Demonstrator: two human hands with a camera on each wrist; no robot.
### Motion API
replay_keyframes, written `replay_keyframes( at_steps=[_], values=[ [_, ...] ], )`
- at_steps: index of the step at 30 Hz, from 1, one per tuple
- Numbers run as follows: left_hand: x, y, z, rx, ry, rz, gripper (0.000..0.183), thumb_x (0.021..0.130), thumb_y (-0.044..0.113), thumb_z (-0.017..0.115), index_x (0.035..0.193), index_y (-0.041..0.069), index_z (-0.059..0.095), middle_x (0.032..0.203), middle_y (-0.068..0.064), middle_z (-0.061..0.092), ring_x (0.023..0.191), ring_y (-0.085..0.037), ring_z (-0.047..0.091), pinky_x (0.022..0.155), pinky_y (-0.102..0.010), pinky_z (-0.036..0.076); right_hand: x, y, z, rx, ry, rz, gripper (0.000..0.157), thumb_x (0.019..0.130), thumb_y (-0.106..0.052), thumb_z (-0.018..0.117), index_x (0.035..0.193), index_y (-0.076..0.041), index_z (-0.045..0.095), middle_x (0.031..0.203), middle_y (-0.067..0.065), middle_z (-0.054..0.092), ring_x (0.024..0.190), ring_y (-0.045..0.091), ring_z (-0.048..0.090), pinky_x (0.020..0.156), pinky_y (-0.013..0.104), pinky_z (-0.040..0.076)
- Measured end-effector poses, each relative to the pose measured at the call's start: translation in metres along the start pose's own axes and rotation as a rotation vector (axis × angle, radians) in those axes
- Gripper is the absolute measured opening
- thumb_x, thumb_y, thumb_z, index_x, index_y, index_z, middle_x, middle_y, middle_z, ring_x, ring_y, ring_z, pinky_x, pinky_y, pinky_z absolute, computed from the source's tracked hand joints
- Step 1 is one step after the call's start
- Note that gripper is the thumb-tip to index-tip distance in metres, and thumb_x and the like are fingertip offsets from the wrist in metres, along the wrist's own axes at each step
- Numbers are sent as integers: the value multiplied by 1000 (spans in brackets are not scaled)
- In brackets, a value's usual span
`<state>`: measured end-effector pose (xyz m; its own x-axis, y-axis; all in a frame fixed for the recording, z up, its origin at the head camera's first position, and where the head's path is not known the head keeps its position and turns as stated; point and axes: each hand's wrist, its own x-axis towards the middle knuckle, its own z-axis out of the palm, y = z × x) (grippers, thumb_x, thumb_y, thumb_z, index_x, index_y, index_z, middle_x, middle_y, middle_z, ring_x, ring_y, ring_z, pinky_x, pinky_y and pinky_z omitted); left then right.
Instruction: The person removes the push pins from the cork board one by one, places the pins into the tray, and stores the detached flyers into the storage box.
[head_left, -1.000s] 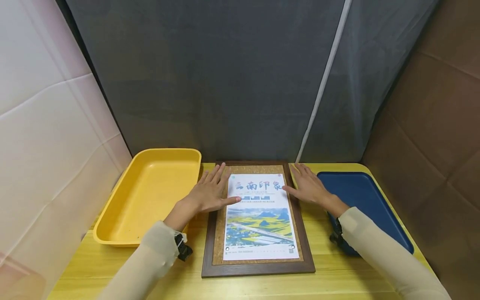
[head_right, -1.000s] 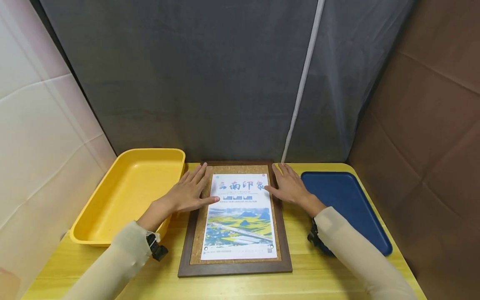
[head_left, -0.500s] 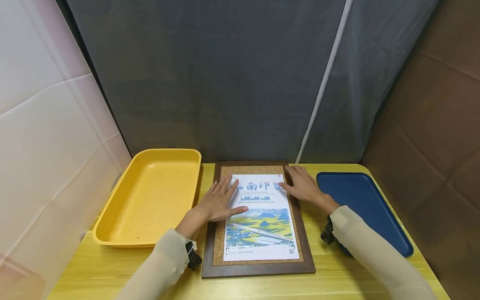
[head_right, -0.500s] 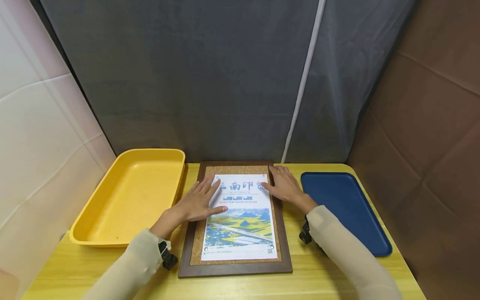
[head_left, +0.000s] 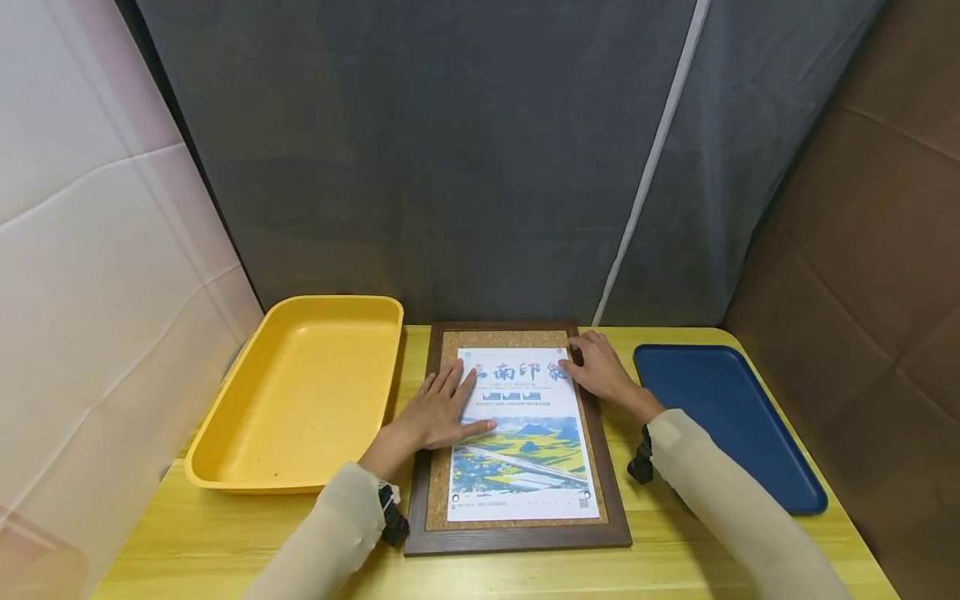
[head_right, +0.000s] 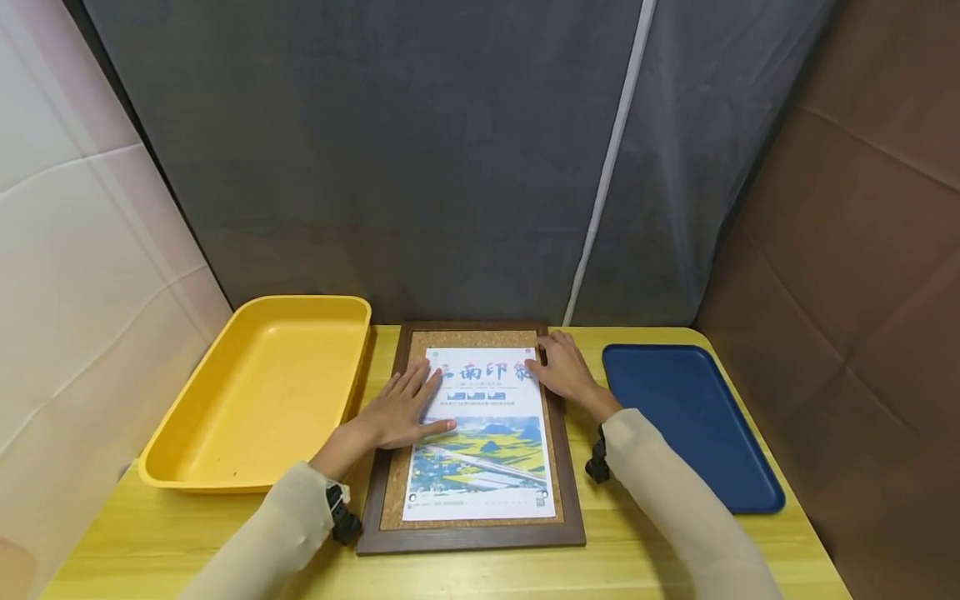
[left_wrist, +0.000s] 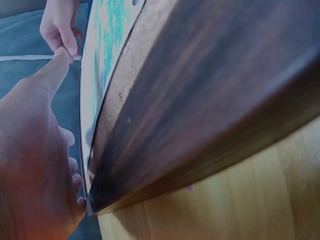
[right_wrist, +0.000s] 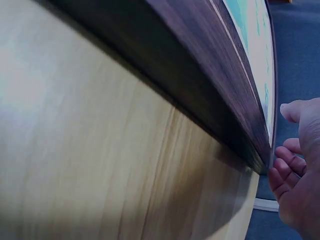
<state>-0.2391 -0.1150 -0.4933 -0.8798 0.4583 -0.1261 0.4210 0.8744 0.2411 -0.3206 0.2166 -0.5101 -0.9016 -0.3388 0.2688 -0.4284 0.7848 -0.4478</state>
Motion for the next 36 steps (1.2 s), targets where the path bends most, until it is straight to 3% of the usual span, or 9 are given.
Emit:
replay_keyframes(
  at_steps=[6, 16, 24, 36],
  values=[
    [1, -2, 6, -25, -24, -9, 108, 95, 79, 47, 171, 10, 14, 178, -18, 1, 164, -37, 1, 131, -58, 6, 3, 3, 6, 63, 18, 20, 35, 97, -15, 76, 123, 9, 71, 112, 22, 66, 102, 36, 61, 91, 53, 53],
    [-1, -4, 7, -29, -10, -2, 109, 94, 78, 50, 170, 6, 18, 177, -22, 6, 163, -41, 7, 131, -59, 7, 9, -1, 10, 154, 11, 127, 25, 98, -11, 76, 118, 5, 74, 109, 19, 65, 98, 32, 64, 90, 48, 56],
    [0, -6, 10, -15, -35, -1, 108, 96, 77, 50, 171, 7, 14, 177, -21, 3, 164, -39, 4, 131, -58, 6, 11, -2, 15, 189, 58, 154, 13, 98, -6, 75, 107, 3, 76, 102, 17, 66, 92, 30, 63, 86, 47, 55],
    [1, -12, 13, -4, -67, 4, 113, 94, 81, 47, 171, 7, 9, 177, -20, -3, 164, -37, -3, 131, -58, 1, 17, -7, 22, 209, 96, 211, 12, 100, -7, 72, 101, 4, 76, 95, 17, 68, 84, 27, 63, 77, 38, 53]
  ],
)
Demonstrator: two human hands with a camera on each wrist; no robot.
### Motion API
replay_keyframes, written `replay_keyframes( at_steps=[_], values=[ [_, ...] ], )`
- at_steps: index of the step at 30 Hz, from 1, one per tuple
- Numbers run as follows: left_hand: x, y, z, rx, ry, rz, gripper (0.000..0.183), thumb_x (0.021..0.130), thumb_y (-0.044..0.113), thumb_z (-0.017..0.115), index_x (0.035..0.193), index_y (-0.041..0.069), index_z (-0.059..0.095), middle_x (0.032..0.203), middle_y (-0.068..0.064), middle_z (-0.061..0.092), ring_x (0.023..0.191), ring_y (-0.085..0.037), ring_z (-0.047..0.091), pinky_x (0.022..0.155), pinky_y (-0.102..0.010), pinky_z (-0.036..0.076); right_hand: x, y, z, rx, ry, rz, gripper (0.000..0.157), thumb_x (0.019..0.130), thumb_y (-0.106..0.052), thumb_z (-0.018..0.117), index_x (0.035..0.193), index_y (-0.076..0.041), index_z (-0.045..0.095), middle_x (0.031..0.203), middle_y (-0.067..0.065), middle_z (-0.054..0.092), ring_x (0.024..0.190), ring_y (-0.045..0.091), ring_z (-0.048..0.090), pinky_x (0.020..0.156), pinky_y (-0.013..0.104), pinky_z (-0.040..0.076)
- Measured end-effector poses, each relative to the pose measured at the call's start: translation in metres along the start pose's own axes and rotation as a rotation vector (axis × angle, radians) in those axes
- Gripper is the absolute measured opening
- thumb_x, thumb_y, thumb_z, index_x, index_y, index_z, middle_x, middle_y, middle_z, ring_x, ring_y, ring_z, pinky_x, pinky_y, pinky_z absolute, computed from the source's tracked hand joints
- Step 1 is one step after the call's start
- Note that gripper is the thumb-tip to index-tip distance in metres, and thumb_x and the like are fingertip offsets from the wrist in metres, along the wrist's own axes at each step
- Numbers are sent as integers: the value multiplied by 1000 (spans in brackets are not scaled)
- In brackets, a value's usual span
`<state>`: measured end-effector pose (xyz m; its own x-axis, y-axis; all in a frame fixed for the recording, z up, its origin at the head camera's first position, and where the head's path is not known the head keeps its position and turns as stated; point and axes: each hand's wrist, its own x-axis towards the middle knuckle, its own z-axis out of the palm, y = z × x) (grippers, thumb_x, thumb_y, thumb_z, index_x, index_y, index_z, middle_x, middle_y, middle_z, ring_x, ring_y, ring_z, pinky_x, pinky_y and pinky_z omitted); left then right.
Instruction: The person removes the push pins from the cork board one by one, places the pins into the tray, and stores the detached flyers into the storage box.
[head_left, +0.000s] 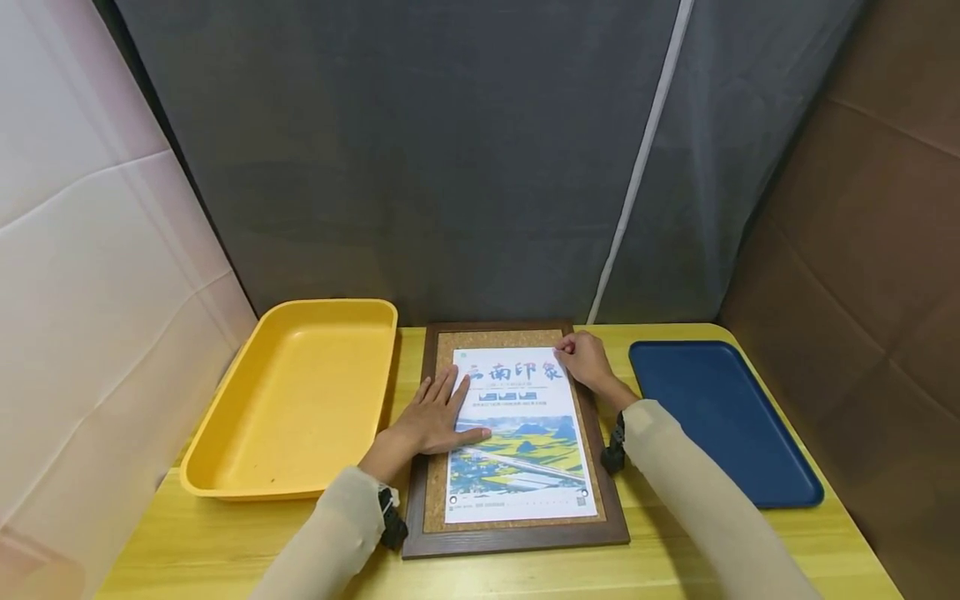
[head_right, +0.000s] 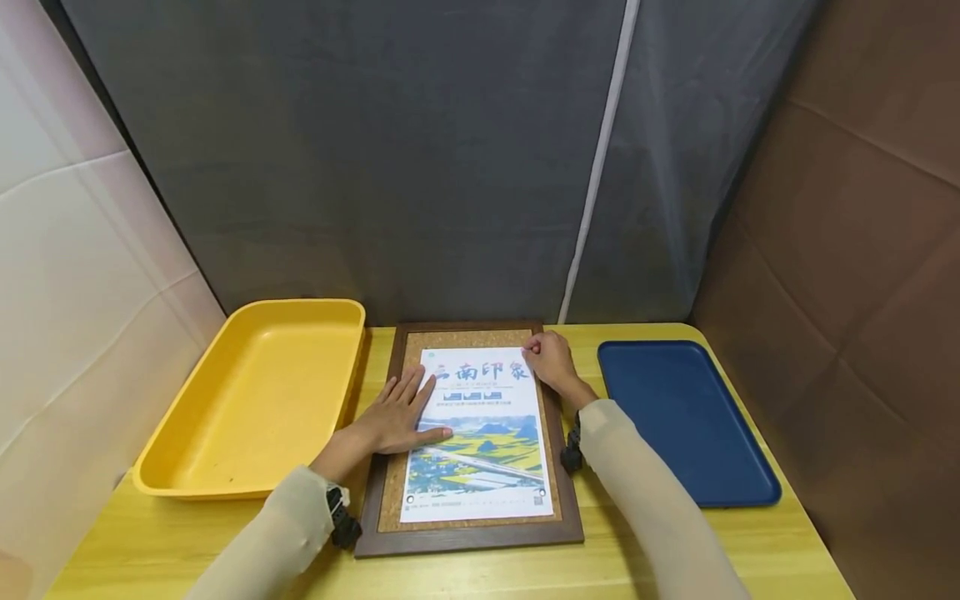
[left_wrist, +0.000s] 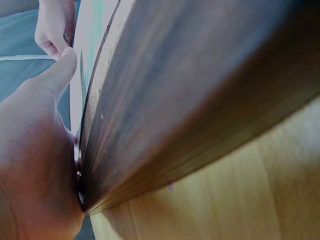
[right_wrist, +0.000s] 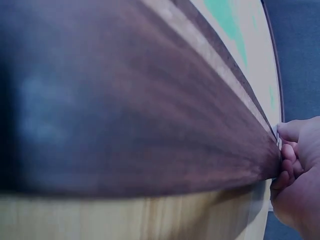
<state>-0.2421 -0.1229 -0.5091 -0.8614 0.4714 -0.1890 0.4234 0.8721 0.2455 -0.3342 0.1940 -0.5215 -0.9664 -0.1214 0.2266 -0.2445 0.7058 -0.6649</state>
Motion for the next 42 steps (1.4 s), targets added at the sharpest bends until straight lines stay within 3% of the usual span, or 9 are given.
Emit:
replay_keyframes(
  at_steps=[6, 16, 22, 30, 42],
  values=[
    [3, -5, 5, 11, 16, -2, 116, 92, 85, 43, 171, 8, 7, 177, -19, -5, 164, -36, -5, 131, -57, 0, 4, -3, 4, 11, 9, 51, 13, 101, -9, 72, 101, 3, 76, 93, 16, 71, 83, 26, 65, 79, 40, 55],
    [-7, -1, -4, 13, 18, -5, 112, 94, 77, 51, 170, 5, 13, 177, -22, 2, 164, -40, 2, 130, -59, 4, 8, -10, 6, 22, -33, 100, 15, 102, -10, 70, 103, 3, 77, 94, 16, 72, 85, 28, 66, 82, 42, 56],
    [-3, -8, 4, 26, 1, -13, 114, 93, 81, 48, 171, 9, 5, 177, -18, -6, 164, -37, -6, 131, -58, -1, 9, -11, 5, 33, -69, 133, 15, 102, -10, 69, 104, 3, 76, 93, 15, 70, 82, 26, 64, 78, 39, 55],
    [0, -15, 11, 12, 18, -1, 116, 92, 84, 47, 171, 11, 4, 177, -16, -7, 164, -36, -6, 130, -59, -2, 12, -10, 5, 39, -102, 112, 16, 104, -10, 67, 104, 3, 75, 90, 13, 69, 78, 23, 62, 74, 34, 53],
    [0, -10, 7, 35, -22, -23, 117, 92, 85, 46, 171, 11, 0, 177, -15, -12, 164, -35, -9, 130, -57, -3, 9, -12, 1, 53, -126, 113, 16, 105, -10, 65, 105, 4, 74, 90, 13, 67, 78, 22, 59, 72, 30, 50]
  ],
)
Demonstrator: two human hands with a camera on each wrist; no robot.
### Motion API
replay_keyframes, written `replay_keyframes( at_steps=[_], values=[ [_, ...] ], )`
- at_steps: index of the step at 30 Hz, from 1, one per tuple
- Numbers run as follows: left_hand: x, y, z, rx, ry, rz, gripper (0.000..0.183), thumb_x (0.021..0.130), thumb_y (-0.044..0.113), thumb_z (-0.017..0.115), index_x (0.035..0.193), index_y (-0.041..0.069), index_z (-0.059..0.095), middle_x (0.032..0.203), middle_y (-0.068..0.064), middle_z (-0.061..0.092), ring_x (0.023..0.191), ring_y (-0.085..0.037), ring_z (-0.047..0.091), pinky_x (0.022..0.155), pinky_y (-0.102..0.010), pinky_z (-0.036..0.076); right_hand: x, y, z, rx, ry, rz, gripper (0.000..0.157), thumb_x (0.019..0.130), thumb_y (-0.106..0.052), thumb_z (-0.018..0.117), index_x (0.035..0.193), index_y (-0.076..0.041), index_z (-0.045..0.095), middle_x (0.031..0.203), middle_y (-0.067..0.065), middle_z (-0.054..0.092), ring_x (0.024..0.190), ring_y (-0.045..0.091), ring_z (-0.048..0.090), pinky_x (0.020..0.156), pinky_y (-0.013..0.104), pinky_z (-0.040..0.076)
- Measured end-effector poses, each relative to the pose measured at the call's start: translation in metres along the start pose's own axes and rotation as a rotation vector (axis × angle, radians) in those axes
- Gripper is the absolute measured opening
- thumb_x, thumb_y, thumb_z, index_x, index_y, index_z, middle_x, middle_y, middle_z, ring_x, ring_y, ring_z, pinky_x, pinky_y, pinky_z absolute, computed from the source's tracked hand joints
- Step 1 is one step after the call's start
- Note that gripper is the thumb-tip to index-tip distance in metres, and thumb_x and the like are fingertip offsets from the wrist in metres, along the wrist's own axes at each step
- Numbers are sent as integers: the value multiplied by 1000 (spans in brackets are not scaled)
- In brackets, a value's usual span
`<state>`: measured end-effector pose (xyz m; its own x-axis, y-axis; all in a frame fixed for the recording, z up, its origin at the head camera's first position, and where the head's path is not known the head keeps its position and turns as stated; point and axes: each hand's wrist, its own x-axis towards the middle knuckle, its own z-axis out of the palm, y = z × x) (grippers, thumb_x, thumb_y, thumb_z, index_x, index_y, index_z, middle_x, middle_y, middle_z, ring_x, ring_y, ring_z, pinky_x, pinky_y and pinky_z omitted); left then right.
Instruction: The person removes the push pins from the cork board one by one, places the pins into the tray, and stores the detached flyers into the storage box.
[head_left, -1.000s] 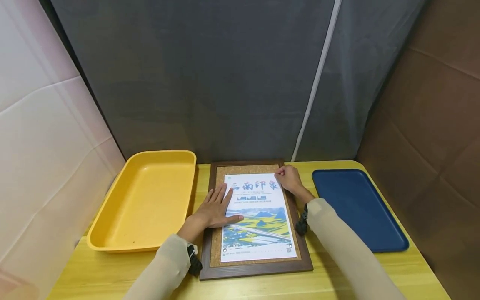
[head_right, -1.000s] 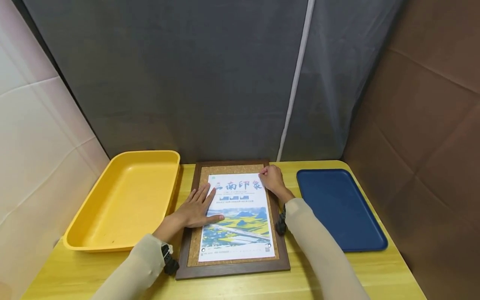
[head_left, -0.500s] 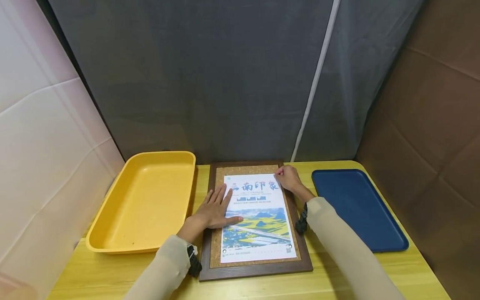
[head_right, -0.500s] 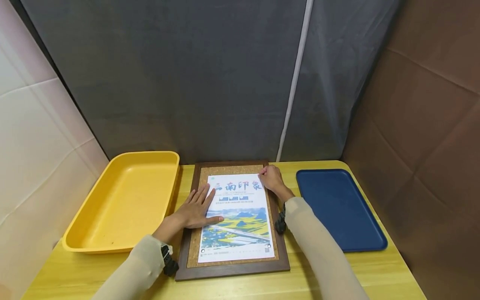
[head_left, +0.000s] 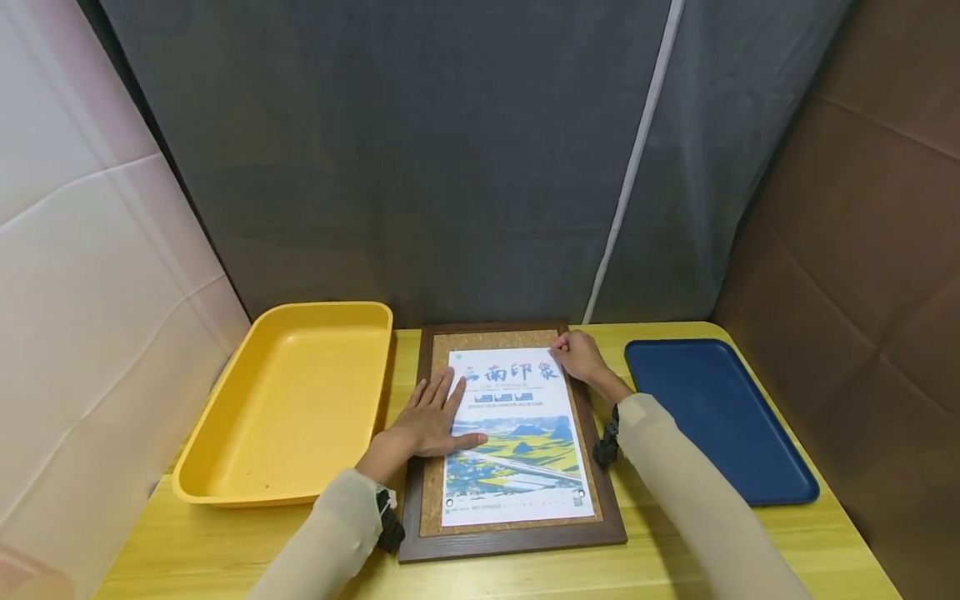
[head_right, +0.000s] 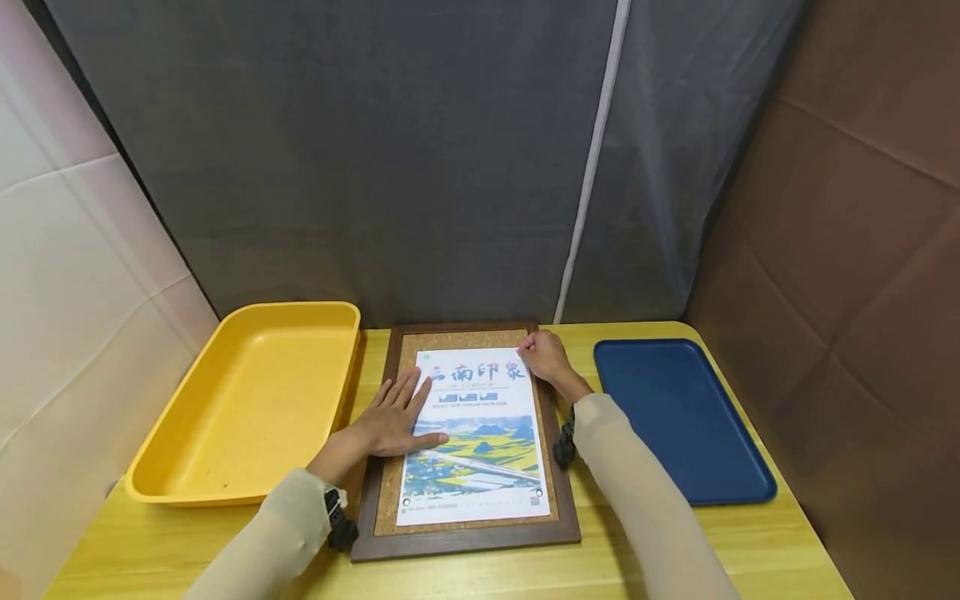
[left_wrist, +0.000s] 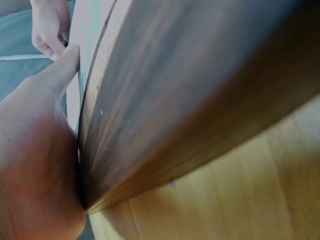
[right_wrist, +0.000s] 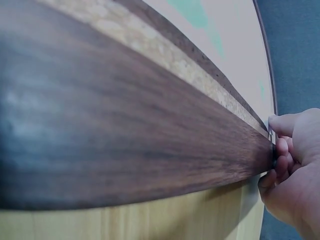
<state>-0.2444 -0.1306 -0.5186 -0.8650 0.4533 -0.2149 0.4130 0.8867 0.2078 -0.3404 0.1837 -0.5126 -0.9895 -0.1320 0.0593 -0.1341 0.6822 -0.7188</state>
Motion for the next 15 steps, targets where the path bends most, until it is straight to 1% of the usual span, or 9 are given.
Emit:
replay_keyframes(
  at_steps=[4, 7, 9, 15],
  values=[
    [1, 0, 0, 10, -6, -1, 117, 92, 85, 45, 171, 11, 0, 177, -16, -12, 164, -35, -9, 130, -57, -3, -1, 1, -1, 26, -6, 0, 15, 105, -9, 66, 105, 4, 74, 90, 13, 66, 78, 22, 57, 71, 29, 48],
    [2, -1, 2, 15, -5, -3, 117, 92, 85, 45, 171, 11, 0, 177, -15, -12, 164, -35, -9, 130, -57, -3, -1, 3, -3, 66, -25, -1, 15, 105, -9, 66, 105, 4, 73, 91, 13, 66, 78, 21, 56, 71, 28, 48],
    [3, -2, 3, 17, -1, -3, 117, 92, 85, 45, 171, 11, 0, 177, -15, -12, 164, -35, -9, 130, -57, -3, -1, 4, -4, 92, -41, -1, 15, 105, -9, 66, 105, 4, 73, 92, 13, 67, 78, 21, 56, 72, 29, 48],
    [4, -2, 6, 7, -3, 1, 118, 91, 86, 44, 171, 12, -1, 177, -15, -13, 164, -35, -11, 130, -57, -5, -3, 8, -11, 119, -81, -10, 15, 105, -10, 67, 107, 4, 73, 95, 13, 68, 81, 21, 58, 78, 31, 50]
  ],
)
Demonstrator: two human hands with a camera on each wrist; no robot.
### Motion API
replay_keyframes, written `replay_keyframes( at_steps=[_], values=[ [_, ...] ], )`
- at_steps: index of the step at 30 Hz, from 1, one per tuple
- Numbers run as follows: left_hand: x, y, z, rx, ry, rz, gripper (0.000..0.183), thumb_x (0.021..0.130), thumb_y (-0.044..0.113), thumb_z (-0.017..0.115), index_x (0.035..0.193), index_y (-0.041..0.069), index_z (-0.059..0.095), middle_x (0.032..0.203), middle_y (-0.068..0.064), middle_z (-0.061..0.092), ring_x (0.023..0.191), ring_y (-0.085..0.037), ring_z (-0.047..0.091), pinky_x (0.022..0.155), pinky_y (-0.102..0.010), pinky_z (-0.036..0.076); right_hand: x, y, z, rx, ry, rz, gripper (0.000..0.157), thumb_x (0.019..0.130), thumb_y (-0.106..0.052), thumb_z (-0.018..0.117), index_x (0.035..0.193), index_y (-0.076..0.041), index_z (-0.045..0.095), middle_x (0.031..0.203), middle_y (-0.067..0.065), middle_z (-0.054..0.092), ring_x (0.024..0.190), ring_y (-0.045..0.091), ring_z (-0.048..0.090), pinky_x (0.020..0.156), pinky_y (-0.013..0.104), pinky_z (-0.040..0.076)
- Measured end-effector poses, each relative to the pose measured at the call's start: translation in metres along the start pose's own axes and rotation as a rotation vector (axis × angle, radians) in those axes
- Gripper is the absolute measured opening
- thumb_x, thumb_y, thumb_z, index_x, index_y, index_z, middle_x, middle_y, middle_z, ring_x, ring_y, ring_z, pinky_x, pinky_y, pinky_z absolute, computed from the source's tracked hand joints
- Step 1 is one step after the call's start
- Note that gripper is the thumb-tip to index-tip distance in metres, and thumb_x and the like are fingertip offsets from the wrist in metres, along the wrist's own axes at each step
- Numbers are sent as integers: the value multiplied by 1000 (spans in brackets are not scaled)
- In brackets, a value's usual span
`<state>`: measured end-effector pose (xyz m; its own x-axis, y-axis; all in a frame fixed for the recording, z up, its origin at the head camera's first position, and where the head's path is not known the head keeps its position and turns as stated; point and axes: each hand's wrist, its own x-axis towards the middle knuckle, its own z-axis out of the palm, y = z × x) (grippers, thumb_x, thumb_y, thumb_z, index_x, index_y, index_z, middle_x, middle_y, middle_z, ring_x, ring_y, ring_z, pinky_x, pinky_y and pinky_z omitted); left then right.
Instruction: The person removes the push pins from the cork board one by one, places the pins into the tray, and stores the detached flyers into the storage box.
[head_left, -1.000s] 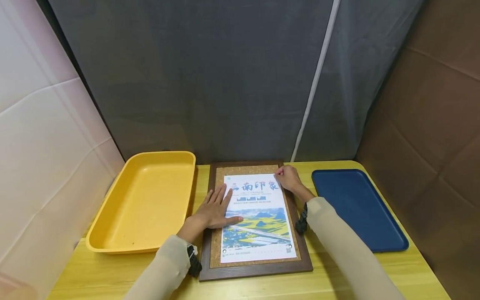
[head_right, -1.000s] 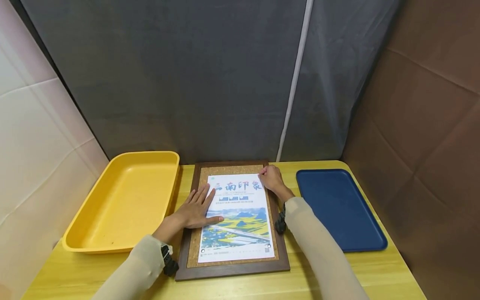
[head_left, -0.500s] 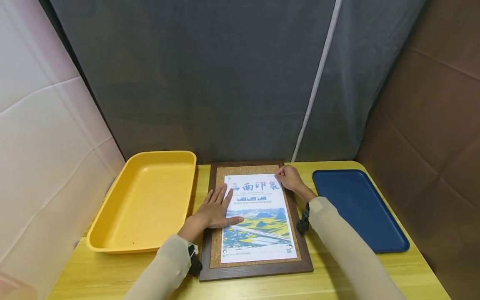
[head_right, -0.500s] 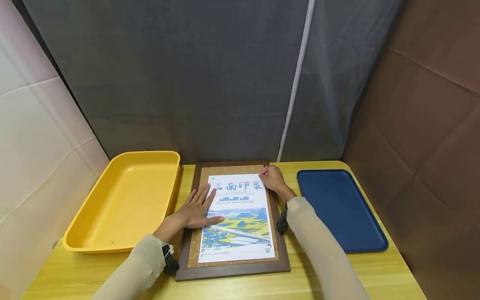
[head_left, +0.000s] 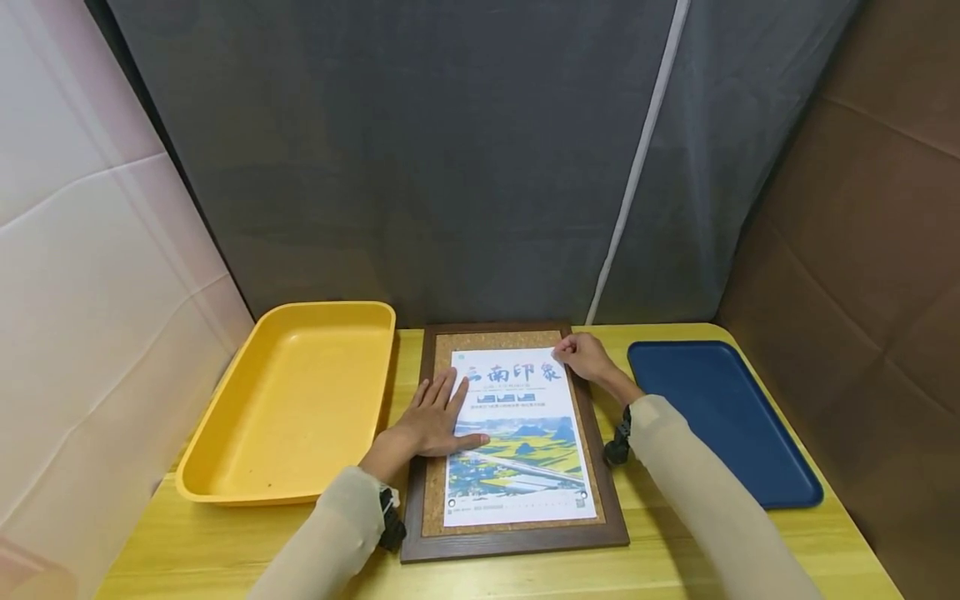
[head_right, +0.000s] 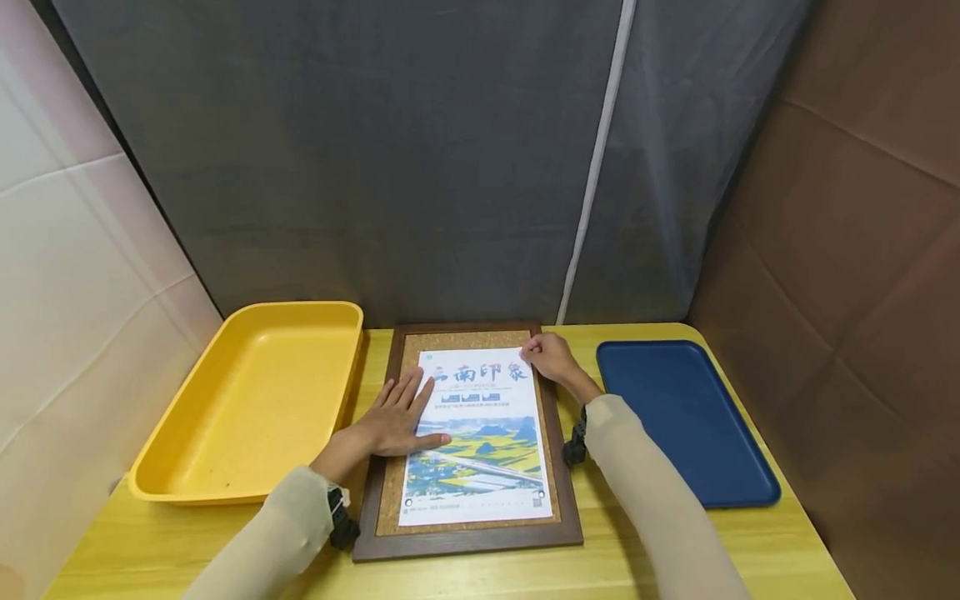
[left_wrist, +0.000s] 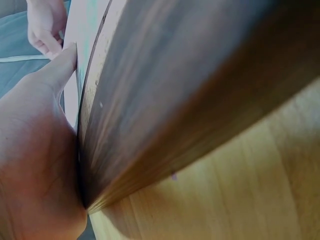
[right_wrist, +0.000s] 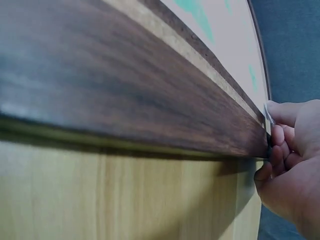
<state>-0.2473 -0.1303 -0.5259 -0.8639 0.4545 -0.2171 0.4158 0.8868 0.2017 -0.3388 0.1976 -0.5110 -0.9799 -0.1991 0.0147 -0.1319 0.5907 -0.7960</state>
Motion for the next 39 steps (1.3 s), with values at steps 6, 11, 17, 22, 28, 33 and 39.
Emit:
replay_keyframes(
  at_steps=[6, 11, 17, 22, 28, 33, 39],
  values=[
    [0, 2, -2, 4, -14, -4, 118, 91, 86, 44, 171, 12, -2, 176, -14, -14, 164, -34, -12, 130, -57, -5, -4, 0, -5, 10, -31, -11, 13, 104, -9, 67, 106, 2, 73, 96, 13, 69, 82, 22, 58, 78, 32, 50],
    [0, 4, -3, -3, -25, -10, 118, 91, 85, 46, 171, 12, -3, 176, -14, -15, 163, -34, -12, 130, -57, -6, -4, 1, -9, -3, -56, -20, 11, 103, -10, 69, 104, -1, 74, 97, 12, 70, 81, 22, 57, 76, 33, 49],
    [1, 4, -2, 6, -27, -16, 119, 91, 86, 45, 171, 13, -4, 176, -13, -16, 163, -34, -14, 130, -57, -7, -5, 1, -14, -22, -81, -40, 9, 103, -11, 70, 101, -3, 75, 92, 9, 66, 83, 23, 55, 75, 33, 46],
    [2, 3, -1, 12, -16, -11, 118, 91, 86, 45, 171, 13, -3, 176, -13, -15, 163, -34, -13, 130, -57, -6, -9, -2, -20, -62, -90, -41, 9, 103, -12, 70, 101, -4, 74, 91, 8, 64, 86, 24, 55, 75, 32, 46],
    [1, 4, -2, 10, -9, -12, 118, 91, 86, 44, 171, 13, -2, 177, -13, -15, 164, -33, -13, 130, -57, -6, -13, -3, -31, -73, -120, -93, 11, 105, -12, 68, 102, -3, 74, 90, 7, 63, 84, 23, 54, 74, 33, 46],
    [0, 5, -2, 18, -15, -15, 118, 91, 86, 44, 171, 13, -3, 177, -13, -15, 164, -34, -12, 130, -57, -6, -16, 0, -39, -85, -138, -141, 12, 104, -12, 69, 100, -3, 75, 89, 6, 65, 82, 22, 54, 74, 33, 45],
    [-1, 7, -4, 4, -11, -13, 117, 92, 85, 45, 171, 12, -2, 177, -13, -15, 164, -34, -12, 130, -56, -6, -21, 1, -49, -97, -141, -145, 11, 103, -13, 70, 99, -4, 75, 90, 7, 66, 84, 23, 56, 73, 32, 47]
  ],
)
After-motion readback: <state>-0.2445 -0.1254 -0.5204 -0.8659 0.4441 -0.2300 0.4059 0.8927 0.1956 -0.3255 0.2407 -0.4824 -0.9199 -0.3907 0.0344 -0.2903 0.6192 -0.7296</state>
